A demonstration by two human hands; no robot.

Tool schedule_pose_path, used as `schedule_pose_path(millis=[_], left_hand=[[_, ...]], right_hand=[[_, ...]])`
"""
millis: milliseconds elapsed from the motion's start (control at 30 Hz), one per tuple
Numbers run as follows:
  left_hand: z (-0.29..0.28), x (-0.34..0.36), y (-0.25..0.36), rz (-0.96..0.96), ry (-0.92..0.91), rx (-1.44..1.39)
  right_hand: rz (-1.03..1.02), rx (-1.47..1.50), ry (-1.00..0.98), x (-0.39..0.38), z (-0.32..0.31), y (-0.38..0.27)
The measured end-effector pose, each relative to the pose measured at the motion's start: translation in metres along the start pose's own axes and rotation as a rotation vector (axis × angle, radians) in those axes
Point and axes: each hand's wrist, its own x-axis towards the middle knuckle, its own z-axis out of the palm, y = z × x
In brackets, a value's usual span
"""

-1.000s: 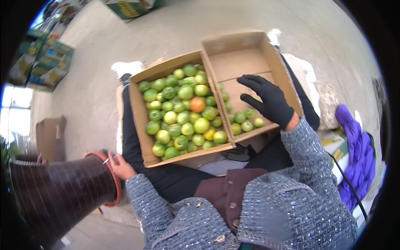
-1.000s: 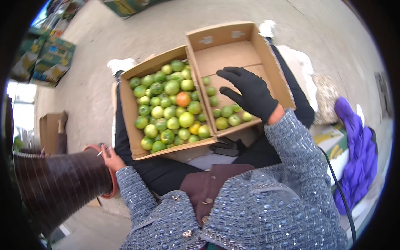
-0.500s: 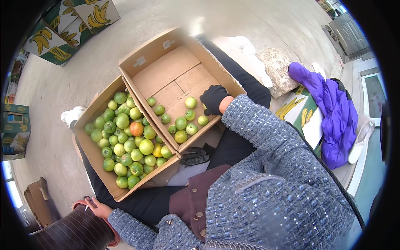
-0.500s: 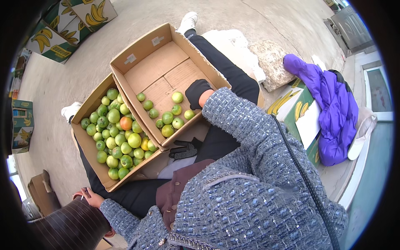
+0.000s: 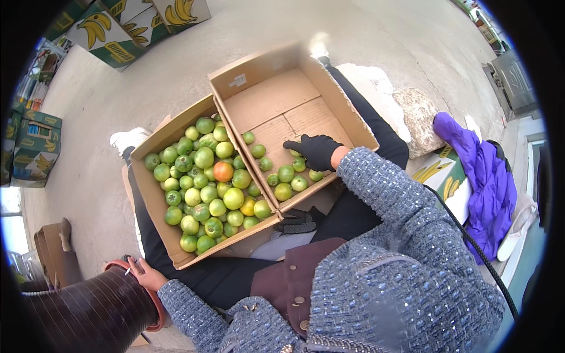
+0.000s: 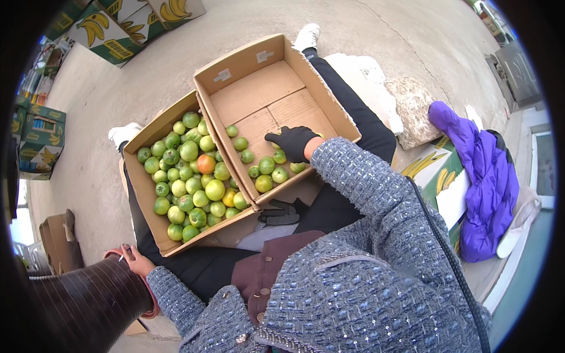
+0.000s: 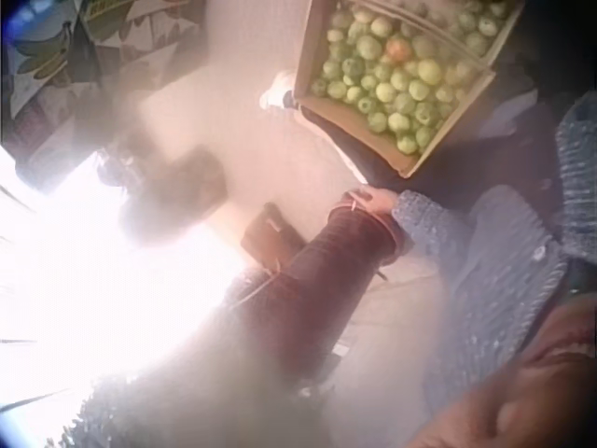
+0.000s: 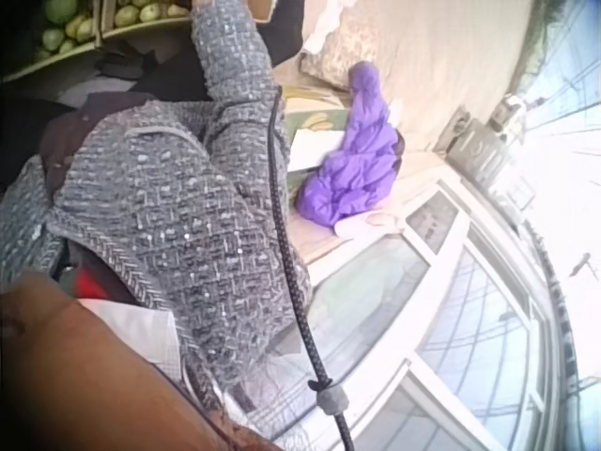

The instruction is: The person sits on the floor and sorts green and yellow citrus fruits between two cardboard boxes using gloved hands. The person repeatedly picks fruits from one box and places them into the other, gradually emptying one box.

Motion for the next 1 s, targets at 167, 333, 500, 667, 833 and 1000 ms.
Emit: schedule_pose_path(millis=[167, 333, 500, 667, 833, 1000], left_hand=[[-0.002, -0.005, 0.000, 0.006, 0.017, 0.080], [0.000, -0.004, 0.002, -0.017, 0.039, -0.056], [0.001, -0.006, 0.007, -0.008, 0.015, -0.025], [0.000, -0.003, -0.006, 0.019, 0.030, -0.031], [-0.003, -0.005, 0.001, 0.005, 0.008, -0.009], [-0.002, 0.003, -0.014, 0.052, 0.007, 0.048]], right_hand=[[-0.021, -0.047, 0.098, 0.009, 0.013, 0.003], [-0.164, 0.284, 0.340, -0.004, -0.023, -0.024], [-0.609, 0.240, 0.384, -0.011, -0.034, -0.110], [-0.784, -0.065, 0.653, 0.002, 0.004, -0.144], [-0.730, 0.031, 0.476, -0.008, 0.010, -0.139], [-0.677, 0.344, 0.534, -0.004, 0.024, -0.178]])
